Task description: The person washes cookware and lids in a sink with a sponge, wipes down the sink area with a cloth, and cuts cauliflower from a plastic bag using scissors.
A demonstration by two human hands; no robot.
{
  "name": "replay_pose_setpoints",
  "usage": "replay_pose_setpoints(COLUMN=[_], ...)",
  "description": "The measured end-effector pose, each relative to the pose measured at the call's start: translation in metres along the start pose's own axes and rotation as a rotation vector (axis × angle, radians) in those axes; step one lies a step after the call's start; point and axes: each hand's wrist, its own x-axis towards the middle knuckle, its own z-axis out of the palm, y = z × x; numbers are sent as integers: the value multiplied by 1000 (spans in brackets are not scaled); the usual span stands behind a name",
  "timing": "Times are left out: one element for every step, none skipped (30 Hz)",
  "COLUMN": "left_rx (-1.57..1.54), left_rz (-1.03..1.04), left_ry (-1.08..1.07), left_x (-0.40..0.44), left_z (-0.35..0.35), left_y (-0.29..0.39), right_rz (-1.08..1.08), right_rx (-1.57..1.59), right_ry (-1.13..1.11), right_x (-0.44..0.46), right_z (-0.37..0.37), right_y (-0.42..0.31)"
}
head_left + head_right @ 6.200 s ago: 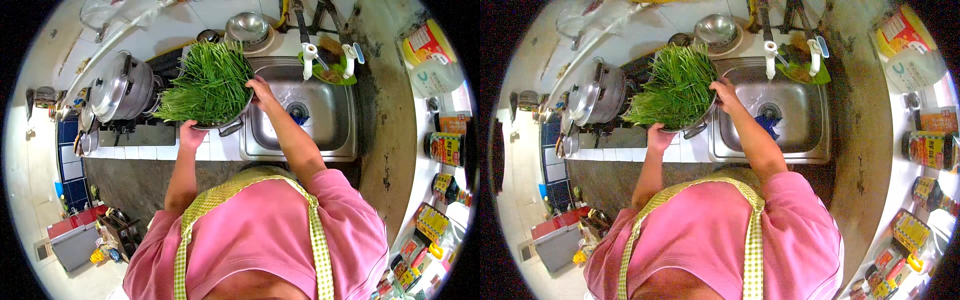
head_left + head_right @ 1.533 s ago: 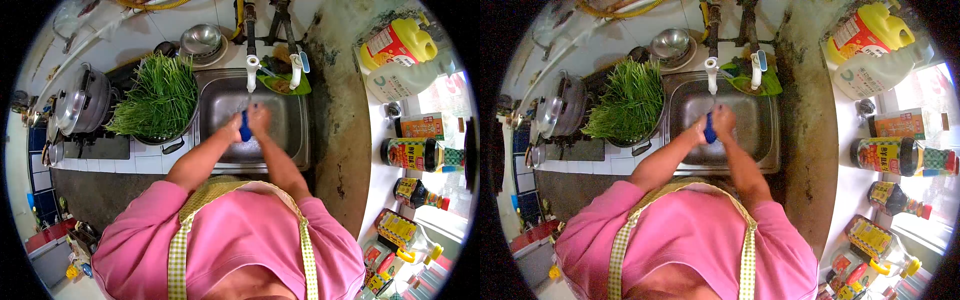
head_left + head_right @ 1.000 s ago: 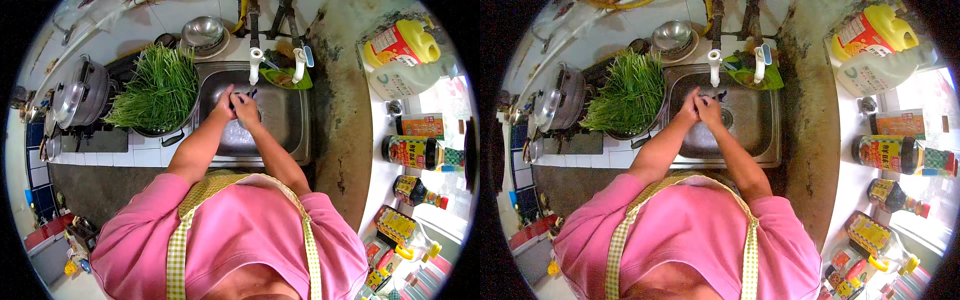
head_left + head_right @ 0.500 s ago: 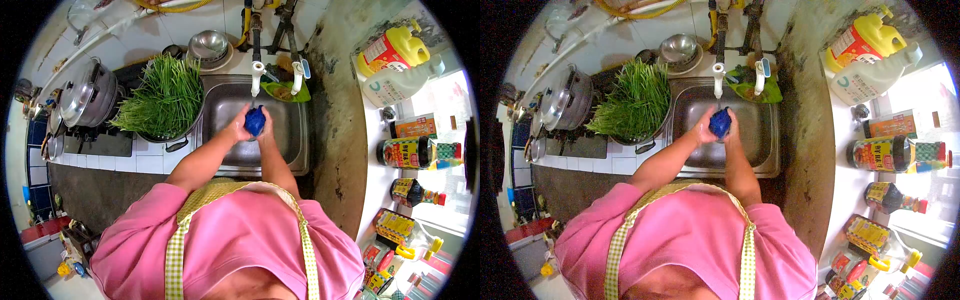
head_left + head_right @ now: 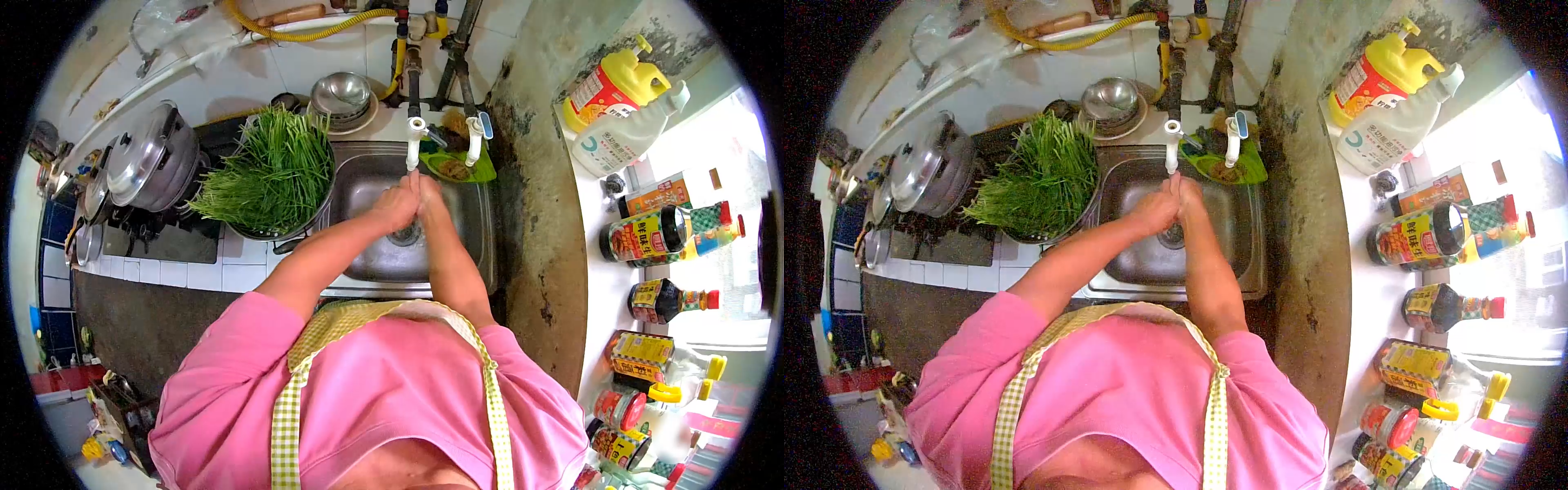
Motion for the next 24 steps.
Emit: replay_pose_setpoints(left_rx=[43,86,87,59,29,-112,-258,-338,-580,-665,-789,-800,-825,-847,-895,-895,-1025,-1150,-1143,-1158,-1165,-1146,-751,-363], left_rz=[-5,-10,-11,-80,-155,-277,-406,-507,-626,-631,-659,-682,-684,-679,-661,-660,-661,-657,-641,-461,-277,-243,-171,-80], left_ry=[31,62,70,-10,-82,-59,-21,43,30,66,43,68,92,110,99,100,135,162,141,50,-50,-87,85,256], left_x=[7,10,12,11,10,21,36,46,37,32,36,36,38,39,35,34,24,17,15,15,15,15,14,12], left_z=[9,3,-3,-8,-16,-8,5,11,-5,-4,9,16,26,34,34,33,25,22,25,28,31,30,31,34], left_y=[-7,-5,-4,-3,-2,-11,-25,-32,-26,-28,-39,-45,-49,-51,-52,-50,-40,-33,-31,-29,-26,-21,-17,-13], right_rz=[-39,-77,-83,-125,-170,-427,-764,-992,-1039,-1059,-1090,-932,-907,-882,-814,-815,-723,-630,-654,-550,-122,-205,-131,-27], right_rx=[2,5,1,-217,-441,-691,-839,-787,-736,-673,-936,-973,-1016,-1057,-915,-915,-669,-420,-439,-506,-174,-48,32,98], right_ry=[66,132,126,142,147,216,317,337,265,181,216,218,159,109,-113,-113,-136,-148,-155,-82,-219,-300,-335,-274], right_x=[9,11,11,9,8,20,20,2,-6,-34,-48,-50,-52,-56,-78,-77,-70,-61,-38,-31,-57,-31,-35,-38], right_z=[-1,2,2,-4,-6,-12,-14,-4,-2,14,20,21,21,19,24,22,14,1,-20,-24,-17,-29,-26,-25], right_y=[2,-1,-5,-10,-18,-19,-23,-38,-50,-62,-74,-78,-81,-83,-87,-80,-69,-56,-37,-23,-23,2,11,11])
